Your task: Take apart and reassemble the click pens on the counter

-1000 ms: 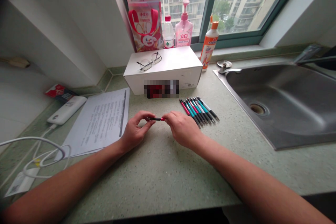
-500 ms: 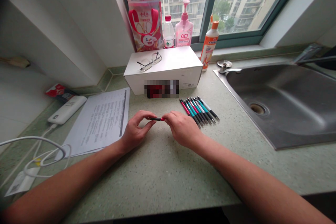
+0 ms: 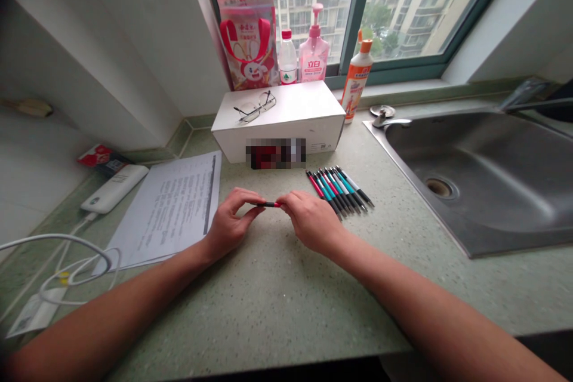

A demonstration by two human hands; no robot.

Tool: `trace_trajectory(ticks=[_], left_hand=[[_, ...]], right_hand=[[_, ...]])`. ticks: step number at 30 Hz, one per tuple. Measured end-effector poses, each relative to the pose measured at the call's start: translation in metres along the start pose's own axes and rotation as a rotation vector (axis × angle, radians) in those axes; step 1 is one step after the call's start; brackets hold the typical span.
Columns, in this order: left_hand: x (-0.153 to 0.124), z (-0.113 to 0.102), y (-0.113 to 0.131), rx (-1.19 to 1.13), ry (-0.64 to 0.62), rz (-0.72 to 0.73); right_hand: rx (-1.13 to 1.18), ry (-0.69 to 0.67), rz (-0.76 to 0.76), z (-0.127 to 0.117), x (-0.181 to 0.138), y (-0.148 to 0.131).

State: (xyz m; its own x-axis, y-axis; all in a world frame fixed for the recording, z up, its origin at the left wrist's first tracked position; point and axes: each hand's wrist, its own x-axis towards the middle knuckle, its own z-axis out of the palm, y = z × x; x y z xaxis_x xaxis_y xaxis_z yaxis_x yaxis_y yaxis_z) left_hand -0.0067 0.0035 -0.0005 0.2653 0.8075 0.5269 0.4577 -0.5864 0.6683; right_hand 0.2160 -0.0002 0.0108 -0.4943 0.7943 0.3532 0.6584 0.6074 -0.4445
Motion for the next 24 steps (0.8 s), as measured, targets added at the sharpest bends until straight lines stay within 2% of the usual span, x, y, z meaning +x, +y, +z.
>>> trace_trajectory(ticks=[4,7,11,15,18,24], left_hand=[[-0.0008,0.0001,0.0008,-0.001,0.004,-0.07],[-0.0014,0.0001,0.0013,-0.006,0.011,-0.025],[-0.0019,0.0006,-0.0004,-0.005,0.012,-0.094],[-0.0014,0.0005,-0.0014,-0.005,0.008,-0.055],[-0.0006,0.0002,-0.0009,-0.012,0.004,-0.085],[0.0017,-0.0022,0.0018,0.004,0.028,0.109]], right_hand=[[0.004,-0.002,0.006,0.0014,-0.0002,0.0001],[0.005,-0.001,0.004,0.0017,-0.0002,0.0002],[0.003,0.0,0.01,0.0011,0.0,0.0001],[0.018,-0.011,0.013,0.0006,0.0004,0.0002],[0.026,-0.023,0.017,0.0006,0.0006,0.0001],[0.164,-0.055,0.099,0.0,0.0016,-0.0019]])
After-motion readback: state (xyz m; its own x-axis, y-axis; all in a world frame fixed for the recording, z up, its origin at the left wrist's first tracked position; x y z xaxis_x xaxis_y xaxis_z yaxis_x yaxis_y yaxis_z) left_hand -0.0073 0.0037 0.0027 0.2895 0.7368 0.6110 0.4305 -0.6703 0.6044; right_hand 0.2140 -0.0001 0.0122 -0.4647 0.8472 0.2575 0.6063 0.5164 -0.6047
